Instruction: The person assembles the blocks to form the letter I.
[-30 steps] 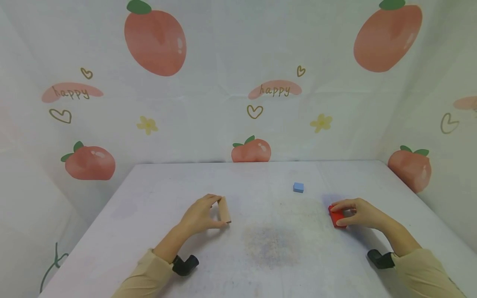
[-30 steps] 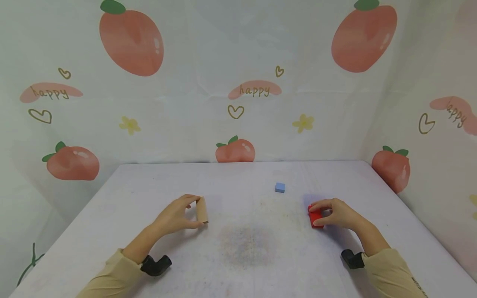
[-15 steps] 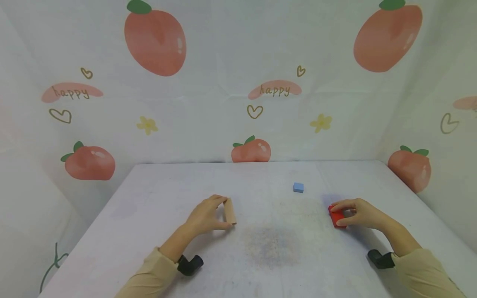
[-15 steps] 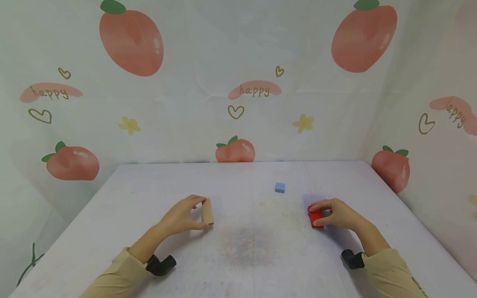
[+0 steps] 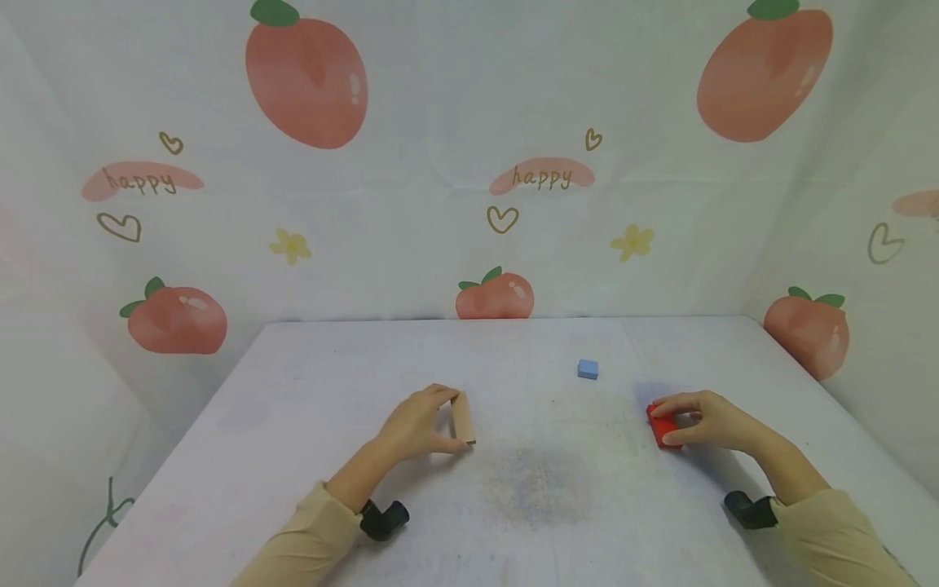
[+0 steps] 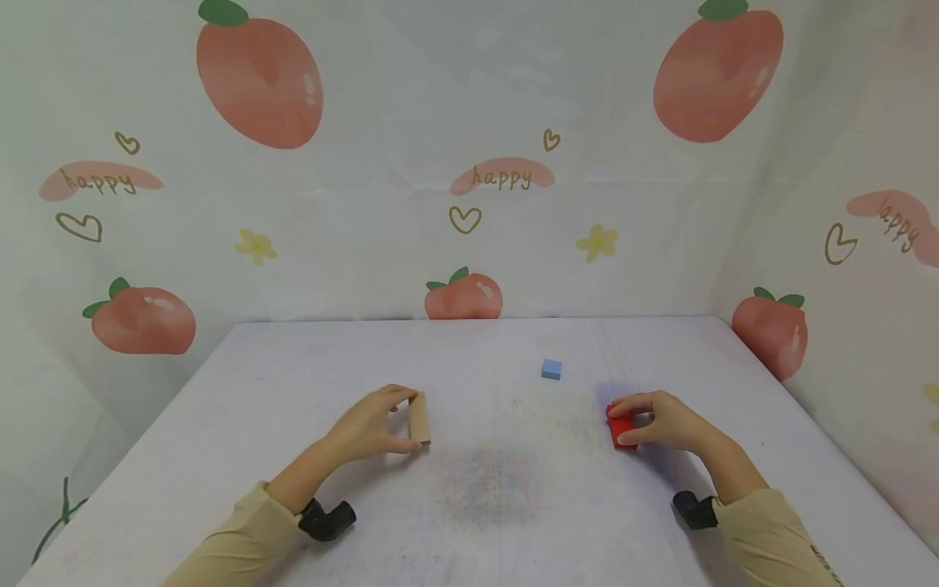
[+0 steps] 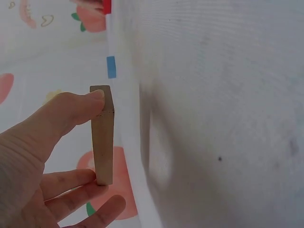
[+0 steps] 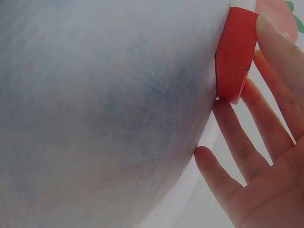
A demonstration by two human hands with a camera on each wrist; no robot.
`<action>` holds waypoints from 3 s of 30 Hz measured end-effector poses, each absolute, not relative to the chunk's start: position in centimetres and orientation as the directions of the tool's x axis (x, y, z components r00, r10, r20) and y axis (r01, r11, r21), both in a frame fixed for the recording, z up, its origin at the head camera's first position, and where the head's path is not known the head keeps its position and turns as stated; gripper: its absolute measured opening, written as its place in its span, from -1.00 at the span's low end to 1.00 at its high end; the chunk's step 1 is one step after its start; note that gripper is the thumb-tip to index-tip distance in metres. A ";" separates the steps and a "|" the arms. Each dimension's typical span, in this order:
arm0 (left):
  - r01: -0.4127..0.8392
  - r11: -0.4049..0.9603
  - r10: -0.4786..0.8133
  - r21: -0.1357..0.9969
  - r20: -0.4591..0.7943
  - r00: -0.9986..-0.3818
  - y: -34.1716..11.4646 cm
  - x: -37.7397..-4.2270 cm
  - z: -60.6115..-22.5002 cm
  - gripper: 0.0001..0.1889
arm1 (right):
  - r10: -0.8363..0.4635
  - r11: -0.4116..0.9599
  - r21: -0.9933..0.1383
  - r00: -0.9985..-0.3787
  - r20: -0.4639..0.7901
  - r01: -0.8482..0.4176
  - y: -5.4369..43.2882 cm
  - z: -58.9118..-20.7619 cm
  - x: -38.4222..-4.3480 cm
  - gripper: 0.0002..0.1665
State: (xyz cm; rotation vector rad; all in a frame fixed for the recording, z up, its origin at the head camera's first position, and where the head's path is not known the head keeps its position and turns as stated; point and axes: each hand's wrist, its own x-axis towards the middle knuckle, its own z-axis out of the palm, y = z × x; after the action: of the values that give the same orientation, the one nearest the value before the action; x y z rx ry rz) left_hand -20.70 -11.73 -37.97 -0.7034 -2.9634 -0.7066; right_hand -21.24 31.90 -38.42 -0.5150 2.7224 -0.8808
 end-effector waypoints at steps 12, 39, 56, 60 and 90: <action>0.471 0.771 0.475 0.428 0.105 -0.873 -11.1 -21.0 -38.3 -0.23 | -0.406 0.756 -0.596 -0.908 -0.102 -0.271 31.9 -38.4 -21.3 -0.58; 0.506 0.768 0.526 0.393 0.064 -0.848 -8.4 -21.6 -38.5 -0.23 | -0.390 0.760 -0.602 -0.913 -0.119 -0.246 32.0 -38.7 -21.3 -0.57; 0.490 0.794 0.523 0.360 0.009 -0.852 -6.7 -21.7 -38.8 -0.24 | -0.399 0.752 -0.610 -0.909 -0.122 -0.249 32.0 -38.6 -21.3 -0.58; 0.496 0.791 0.529 0.358 0.005 -0.848 -6.5 -21.8 -38.8 -0.25 | -0.398 0.750 -0.613 -0.909 -0.121 -0.247 32.0 -38.5 -21.2 -0.57; 0.488 0.804 0.535 0.339 -0.055 -0.843 -4.1 -22.5 -38.6 -0.25 | -0.400 0.748 -0.616 -0.908 -0.122 -0.247 32.1 -38.7 -21.3 -0.57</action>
State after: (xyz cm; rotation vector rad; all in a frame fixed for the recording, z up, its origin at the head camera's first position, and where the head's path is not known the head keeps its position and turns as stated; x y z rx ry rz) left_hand -22.54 -4.06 -38.64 -0.8912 -3.1234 -0.5209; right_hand -21.34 32.07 -38.66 -0.5089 2.7011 -0.9010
